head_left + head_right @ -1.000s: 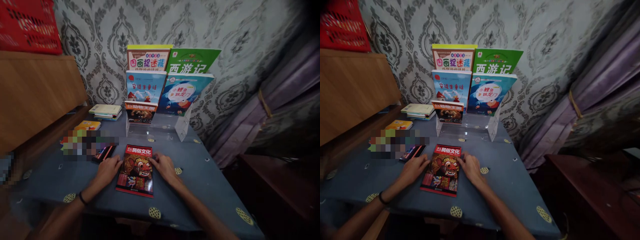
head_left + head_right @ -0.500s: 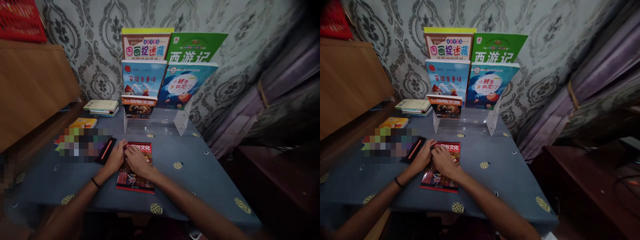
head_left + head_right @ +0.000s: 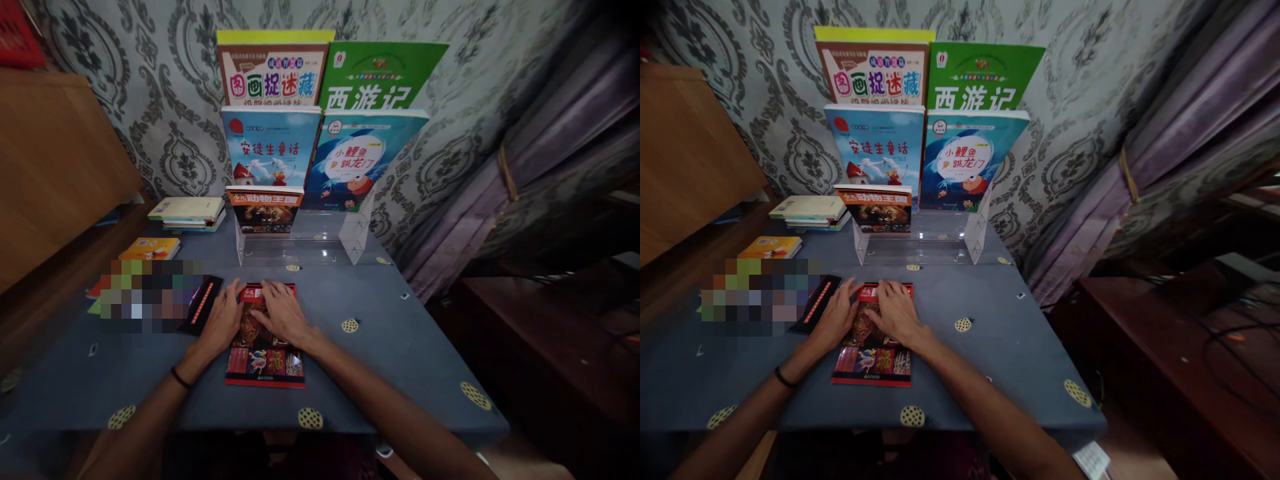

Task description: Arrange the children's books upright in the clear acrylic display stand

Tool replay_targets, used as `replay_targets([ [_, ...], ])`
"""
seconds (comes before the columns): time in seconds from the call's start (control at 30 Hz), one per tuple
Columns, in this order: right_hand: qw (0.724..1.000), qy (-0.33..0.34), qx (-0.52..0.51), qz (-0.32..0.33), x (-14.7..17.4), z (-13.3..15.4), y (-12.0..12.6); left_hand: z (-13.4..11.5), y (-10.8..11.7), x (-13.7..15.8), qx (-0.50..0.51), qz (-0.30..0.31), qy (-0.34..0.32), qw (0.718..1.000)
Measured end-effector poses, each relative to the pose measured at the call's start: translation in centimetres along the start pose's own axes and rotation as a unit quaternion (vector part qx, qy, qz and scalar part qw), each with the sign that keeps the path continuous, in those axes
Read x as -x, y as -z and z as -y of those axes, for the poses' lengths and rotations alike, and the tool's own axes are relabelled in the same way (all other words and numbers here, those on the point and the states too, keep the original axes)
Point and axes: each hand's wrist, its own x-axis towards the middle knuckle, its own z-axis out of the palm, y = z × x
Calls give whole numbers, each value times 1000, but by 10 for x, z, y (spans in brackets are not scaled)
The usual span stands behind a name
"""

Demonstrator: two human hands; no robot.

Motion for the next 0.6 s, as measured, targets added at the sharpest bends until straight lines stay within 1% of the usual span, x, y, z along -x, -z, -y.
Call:
replay_targets([
  [0.17,1000,-23,10,5,14,-20,11,-1,1,0,-10,-1,3,1000],
  [0.3,999,-42,-7,-18,27,-37,18,0,0,1,-12,7,6,1000],
  [0.43,997,-56,-35,-29,32,-49,21,4,-1,0,-21,13,5,1000],
  [0.53,996,-60,-65,-26,31,-53,24,7,1,-1,-39,27,-19,999],
  [0.6,994,-61,-84,-21,29,-56,27,9,2,-2,-55,39,-47,997],
])
